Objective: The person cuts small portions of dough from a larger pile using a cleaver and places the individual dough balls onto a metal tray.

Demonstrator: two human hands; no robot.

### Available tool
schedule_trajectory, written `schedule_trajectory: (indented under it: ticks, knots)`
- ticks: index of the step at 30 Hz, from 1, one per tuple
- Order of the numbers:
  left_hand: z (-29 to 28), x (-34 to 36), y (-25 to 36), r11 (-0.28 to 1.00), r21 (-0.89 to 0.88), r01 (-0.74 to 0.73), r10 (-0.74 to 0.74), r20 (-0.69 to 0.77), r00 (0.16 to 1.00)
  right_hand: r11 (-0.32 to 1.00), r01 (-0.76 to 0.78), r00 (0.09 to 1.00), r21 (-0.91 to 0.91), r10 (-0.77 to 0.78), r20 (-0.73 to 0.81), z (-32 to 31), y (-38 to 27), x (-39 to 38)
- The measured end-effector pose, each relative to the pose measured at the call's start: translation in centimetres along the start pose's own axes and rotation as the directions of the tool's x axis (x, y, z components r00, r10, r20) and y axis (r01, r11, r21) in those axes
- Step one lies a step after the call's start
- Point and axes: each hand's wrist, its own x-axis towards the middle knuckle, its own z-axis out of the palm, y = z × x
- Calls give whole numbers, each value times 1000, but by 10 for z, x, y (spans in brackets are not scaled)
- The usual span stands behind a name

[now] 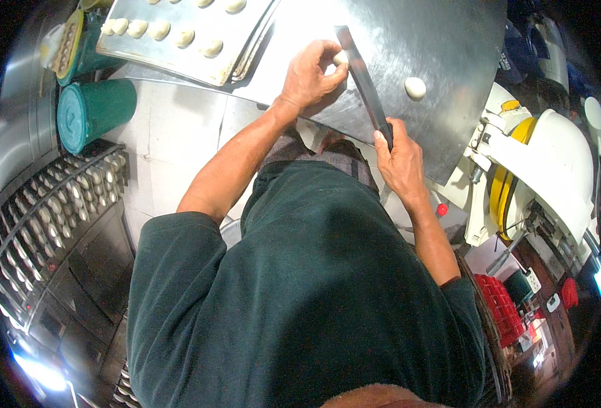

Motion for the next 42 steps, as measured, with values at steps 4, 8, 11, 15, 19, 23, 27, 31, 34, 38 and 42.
schedule_trajectory:
  ticks: [4, 8, 11, 15, 19, 23, 27, 31, 34, 38, 42]
  knots:
    - [-5, 0, 4, 999, 4, 41, -41, 88, 995, 1000, -10, 1000, 11, 10, 1, -5, -1, -3]
    - [-6, 1, 1, 998, 31, 45, -48, 106, 993, 1000, 11, 999, -9, -11, 32, -5, -8, 15]
    - [-6, 2, 5, 992, 13, 122, -122, 156, 980, 1000, -8, 998, -27, 10, 60, -5, -20, 42]
    - [0, 1, -1, 993, -4, -116, 116, -55, 992, 1000, 11, 1000, -11, -11, 23, -18, -16, 23]
    - [-2, -3, -4, 1000, -19, 19, -17, 105, 994, 997, -26, 999, 67, 28, -30, -24, -7, -3]
    - [-2, -5, -2, 997, -15, 78, -76, 105, 992, 996, -55, 998, 75, 55, 10, -20, -13, -9]
    - [-3, -5, 0, 994, -17, 107, -104, 120, 987, 998, -49, 998, 36, 48, 28, -14, -6, -10]
    - [-4, -1, -2, 997, 55, 59, -67, 172, 983, 999, -45, 998, 14, 45, 33, -8, -15, 7]
    - [-5, 0, 1, 992, 33, 121, -125, 197, 972, 999, -36, 998, 19, 35, 50, -6, -18, 27]
    - [-4, -4, 1, 999, -23, -40, 41, 36, 998, 997, -42, 999, 63, 41, 15, -23, -16, 0]
    - [-6, -7, 0, 1000, 9, 16, -17, 117, 993, 995, -80, 996, 64, 82, -19, -23, -10, -16]
